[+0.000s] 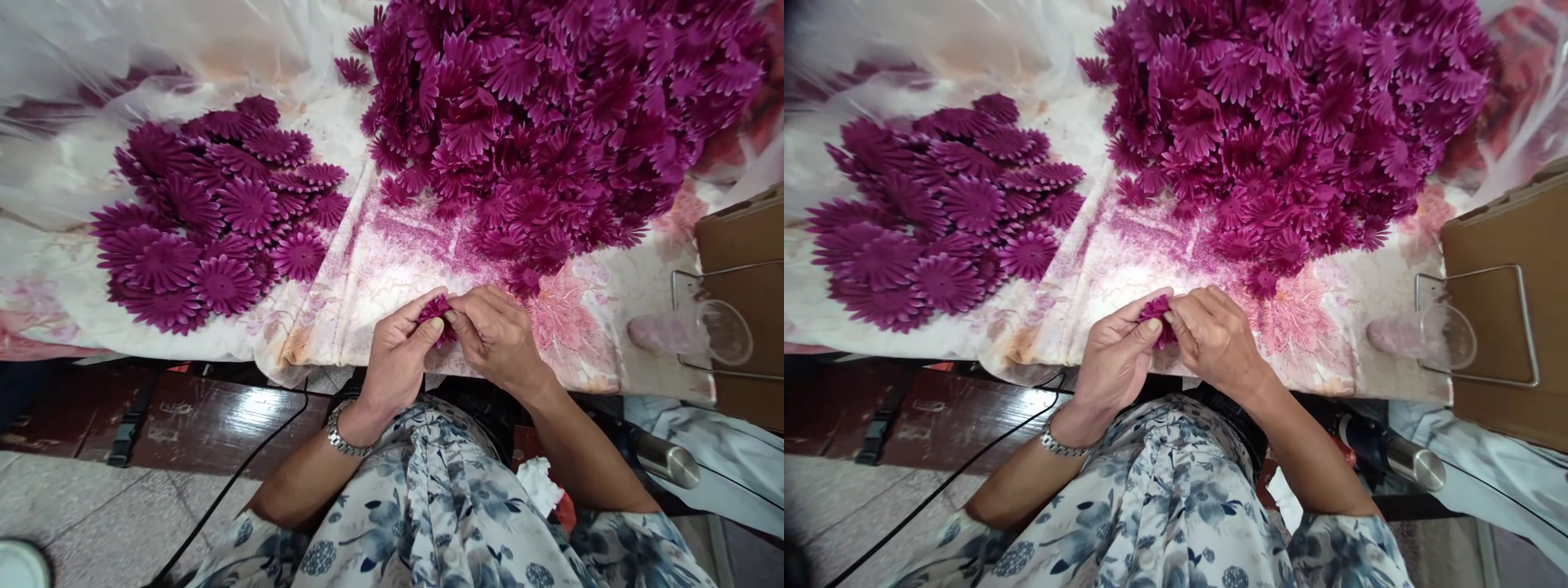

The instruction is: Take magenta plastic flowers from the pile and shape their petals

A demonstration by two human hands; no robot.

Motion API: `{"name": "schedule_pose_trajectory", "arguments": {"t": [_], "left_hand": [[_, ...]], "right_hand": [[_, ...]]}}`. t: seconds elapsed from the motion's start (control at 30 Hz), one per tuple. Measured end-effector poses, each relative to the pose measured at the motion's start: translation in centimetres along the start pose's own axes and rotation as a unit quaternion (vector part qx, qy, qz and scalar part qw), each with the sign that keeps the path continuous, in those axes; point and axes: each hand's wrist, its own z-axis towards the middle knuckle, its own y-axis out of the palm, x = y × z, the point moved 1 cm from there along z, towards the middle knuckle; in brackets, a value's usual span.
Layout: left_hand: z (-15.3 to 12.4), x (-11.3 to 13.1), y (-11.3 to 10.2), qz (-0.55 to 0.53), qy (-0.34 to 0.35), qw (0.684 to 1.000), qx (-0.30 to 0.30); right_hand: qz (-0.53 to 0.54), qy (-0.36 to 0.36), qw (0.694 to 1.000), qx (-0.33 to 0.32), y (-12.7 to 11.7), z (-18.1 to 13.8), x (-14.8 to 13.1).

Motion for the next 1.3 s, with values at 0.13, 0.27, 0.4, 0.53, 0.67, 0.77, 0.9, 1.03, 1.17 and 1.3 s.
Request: {"name": "schedule_pose_trajectory", "arguments": {"t": [0.13, 0.27, 0.4, 0.53, 0.67, 0.77, 0.9, 1.03, 1.17, 1.3], "left_hand": [[0.0, 0.3, 0.0, -0.001, 0.011, 1.000, 0.006], [0.1, 0.7, 0.1, -0.025, -0.010, 1.000, 0.013], [0.2, 1.0, 0.2, -0.059, -0.037, 0.997, 0.016], [0.3, 0.9, 0.4, -0.047, -0.018, 0.998, 0.033], [0.1, 0.4, 0.8, -0.015, -0.028, 0.999, 0.021], [-0.1, 0.2, 0.8, 0.000, -0.035, 0.999, 0.015], [-0.2, 0.0, 0.8, 0.003, -0.033, 0.999, -0.009], [0.0, 0.1, 0.7, -0.027, -0.032, 0.999, -0.004], [0.0, 0.3, 0.6, -0.032, -0.044, 0.999, -0.004], [0.2, 0.4, 0.6, -0.023, -0.028, 0.999, -0.005]], "right_hand": [[-0.020, 0.032, 0.997, 0.062, -1.3, 0.8, 0.6], [-0.160, 0.055, 0.974, 0.152, -3.7, 2.7, 3.6], [-0.222, 0.055, 0.957, 0.177, -5.3, 3.4, 5.5], [-0.114, 0.018, 0.988, 0.106, -3.7, 1.8, 3.0], [0.015, 0.021, 1.000, 0.006, -0.9, -0.1, 0.4], [0.050, 0.032, 0.998, 0.003, -0.1, -0.5, 0.0], [0.065, 0.043, 0.997, 0.010, -0.6, -0.4, 0.2], [0.034, 0.091, 0.992, 0.080, -2.3, 0.0, 1.4], [-0.016, 0.180, 0.965, 0.188, -4.0, 0.0, 3.2], [0.140, 0.219, 0.958, 0.119, -3.7, -0.2, 3.2]]}}
